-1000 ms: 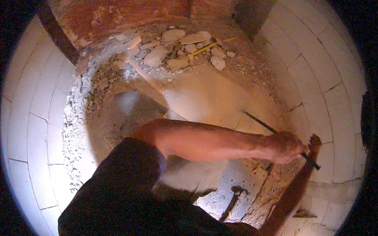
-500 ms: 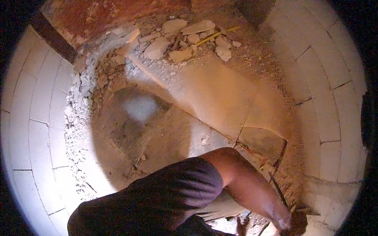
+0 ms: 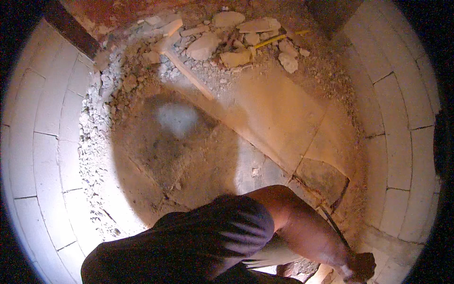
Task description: The person uses a hammer and a chisel to pry up and remove stone floor tiles from the ground, picking up the broken pieces by hand.
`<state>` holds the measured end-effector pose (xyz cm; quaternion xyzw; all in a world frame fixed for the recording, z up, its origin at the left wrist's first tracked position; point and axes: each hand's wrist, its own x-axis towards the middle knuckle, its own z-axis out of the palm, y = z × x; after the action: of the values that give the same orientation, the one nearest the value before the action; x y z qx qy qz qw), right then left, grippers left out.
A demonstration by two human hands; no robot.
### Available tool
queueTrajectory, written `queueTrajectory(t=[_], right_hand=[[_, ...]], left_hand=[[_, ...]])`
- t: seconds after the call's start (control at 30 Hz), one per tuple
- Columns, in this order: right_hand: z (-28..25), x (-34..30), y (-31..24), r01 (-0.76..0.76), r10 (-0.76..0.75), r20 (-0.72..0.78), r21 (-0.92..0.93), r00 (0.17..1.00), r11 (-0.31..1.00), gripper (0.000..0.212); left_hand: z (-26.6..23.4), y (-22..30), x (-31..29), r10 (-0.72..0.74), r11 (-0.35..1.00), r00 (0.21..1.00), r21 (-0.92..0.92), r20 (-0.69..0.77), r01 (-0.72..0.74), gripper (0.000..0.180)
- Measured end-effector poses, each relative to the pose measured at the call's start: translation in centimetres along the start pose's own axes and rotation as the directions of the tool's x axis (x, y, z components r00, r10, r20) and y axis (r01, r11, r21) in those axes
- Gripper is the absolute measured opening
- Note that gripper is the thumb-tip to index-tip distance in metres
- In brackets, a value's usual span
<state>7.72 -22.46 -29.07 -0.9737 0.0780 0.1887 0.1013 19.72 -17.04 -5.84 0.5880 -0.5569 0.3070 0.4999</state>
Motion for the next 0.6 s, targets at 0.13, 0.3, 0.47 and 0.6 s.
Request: queueTrajectory(t=[0.13,0.3,0.47,0.6], right_hand=[[0.1,-4.0,3.3,-0.043,0.043,0.042,-0.017,0.998,0.999,0.023],[-1.7,-5.5,4.9,0.014,-0.009,0.06,-0.076,0.998,0.997,0.024],[0.1,-5.2,6.3,0.054,-0.048,0.064,-0.102,0.997,0.993,0.025],[1.2,-4.6,4.4,0.094,-0.095,-0.015,-0.055,0.995,0.994,0.035]], left_hand=[[-4.6,1.5,0.9,-0.257,0.939,0.886,-0.118,0.387,0.324,0.032],[-11.2,4.9,0.9,-0.398,0.867,0.844,-0.154,0.361,0.475,0.037],[-8.6,4.8,2.3,-0.302,0.89,0.765,-0.119,0.569,0.44,0.02],[-10.1,-0.6,2.8,-0.351,0.889,0.716,-0.025,0.604,0.457,0.023]])
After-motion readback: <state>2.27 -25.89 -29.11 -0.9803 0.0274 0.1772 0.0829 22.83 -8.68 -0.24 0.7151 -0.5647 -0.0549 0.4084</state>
